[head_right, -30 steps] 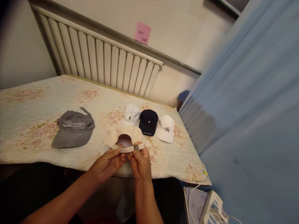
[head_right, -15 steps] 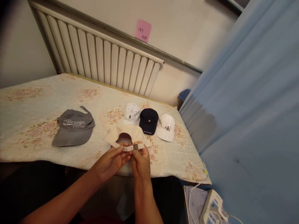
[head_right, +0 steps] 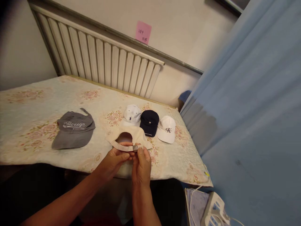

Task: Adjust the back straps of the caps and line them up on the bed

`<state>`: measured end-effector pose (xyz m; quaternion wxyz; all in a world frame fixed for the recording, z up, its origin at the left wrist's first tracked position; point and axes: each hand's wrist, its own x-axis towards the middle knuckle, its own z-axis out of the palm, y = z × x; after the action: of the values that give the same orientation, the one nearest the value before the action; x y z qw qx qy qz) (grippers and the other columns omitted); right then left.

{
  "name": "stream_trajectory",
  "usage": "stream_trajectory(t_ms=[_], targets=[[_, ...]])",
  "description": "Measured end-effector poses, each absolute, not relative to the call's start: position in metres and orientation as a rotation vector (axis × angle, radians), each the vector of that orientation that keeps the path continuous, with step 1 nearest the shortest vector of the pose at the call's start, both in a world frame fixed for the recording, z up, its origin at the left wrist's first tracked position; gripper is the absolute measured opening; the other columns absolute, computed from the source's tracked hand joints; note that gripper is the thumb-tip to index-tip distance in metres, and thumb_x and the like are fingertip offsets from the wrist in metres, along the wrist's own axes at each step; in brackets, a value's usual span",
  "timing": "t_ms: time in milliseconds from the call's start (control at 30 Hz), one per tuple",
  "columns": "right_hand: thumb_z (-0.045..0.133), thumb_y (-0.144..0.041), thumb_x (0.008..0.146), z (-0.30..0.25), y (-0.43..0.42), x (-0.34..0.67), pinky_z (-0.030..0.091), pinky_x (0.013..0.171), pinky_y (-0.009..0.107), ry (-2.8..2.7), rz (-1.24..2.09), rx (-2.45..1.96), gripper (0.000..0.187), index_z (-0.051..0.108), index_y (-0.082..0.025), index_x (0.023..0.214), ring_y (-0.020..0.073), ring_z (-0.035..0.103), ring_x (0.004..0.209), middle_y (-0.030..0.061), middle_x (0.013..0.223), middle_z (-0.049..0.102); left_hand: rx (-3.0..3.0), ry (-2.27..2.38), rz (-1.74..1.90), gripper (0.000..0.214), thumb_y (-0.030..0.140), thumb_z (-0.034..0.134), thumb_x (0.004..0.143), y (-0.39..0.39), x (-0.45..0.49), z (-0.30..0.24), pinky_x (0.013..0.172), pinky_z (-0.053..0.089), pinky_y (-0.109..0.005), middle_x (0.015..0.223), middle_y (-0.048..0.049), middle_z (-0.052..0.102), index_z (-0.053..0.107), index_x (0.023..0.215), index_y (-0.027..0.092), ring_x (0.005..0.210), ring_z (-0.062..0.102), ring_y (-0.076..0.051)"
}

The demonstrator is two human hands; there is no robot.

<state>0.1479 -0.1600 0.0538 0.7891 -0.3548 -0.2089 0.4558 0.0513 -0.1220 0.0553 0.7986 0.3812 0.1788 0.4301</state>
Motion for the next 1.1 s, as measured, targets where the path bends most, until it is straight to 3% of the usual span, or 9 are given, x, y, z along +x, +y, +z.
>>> stream_trajectory(t_ms=[200,433,700,1100], targets=[[0.072,-0.024,0.072,0.053,-0.164,0.145,0.046,0.073,0.024,-0.456,1.015,-0.775,0.010,0.063,-0.019,0.072,0.0106,0.058,0.072,-0.0023,0.073,0.063,0.976,0.472,0.963,0.033,0.014,0.073,0.064,-0.120,0.058,0.050,0.081,0.045,-0.030,0.086,-0.0025,0.070,0.064,0.095,0.019,0.086,0.063,-0.018],[0.069,-0.022,0.073,0.064,-0.171,0.144,0.045,0.071,0.025,-0.439,1.076,-0.748,0.008,0.061,-0.018,0.073,0.0108,0.058,0.070,-0.0021,0.071,0.062,1.111,0.553,1.097,0.019,0.019,0.072,0.067,-0.125,0.061,0.058,0.070,0.046,-0.026,0.077,-0.0007,0.064,0.061,0.082,0.018,0.075,0.061,-0.015],[0.065,-0.025,0.077,0.067,-0.175,0.142,0.043,0.063,0.024,-0.502,1.061,-0.783,0.011,0.057,-0.019,0.073,0.0124,0.057,0.068,-0.0013,0.071,0.061,1.170,0.595,1.126,0.017,0.021,0.072,0.066,-0.128,0.059,0.065,0.064,0.045,-0.025,0.072,0.0001,0.062,0.060,0.078,0.019,0.069,0.058,-0.015],[0.060,-0.023,0.081,0.074,-0.176,0.144,0.049,0.071,0.028,-0.438,1.025,-0.721,0.006,0.057,-0.019,0.077,0.0129,0.059,0.075,-0.0008,0.079,0.060,1.113,0.534,1.141,0.018,0.014,0.068,0.066,-0.128,0.054,0.067,0.062,0.045,-0.024,0.067,0.0034,0.058,0.056,0.078,0.019,0.063,0.057,-0.012]])
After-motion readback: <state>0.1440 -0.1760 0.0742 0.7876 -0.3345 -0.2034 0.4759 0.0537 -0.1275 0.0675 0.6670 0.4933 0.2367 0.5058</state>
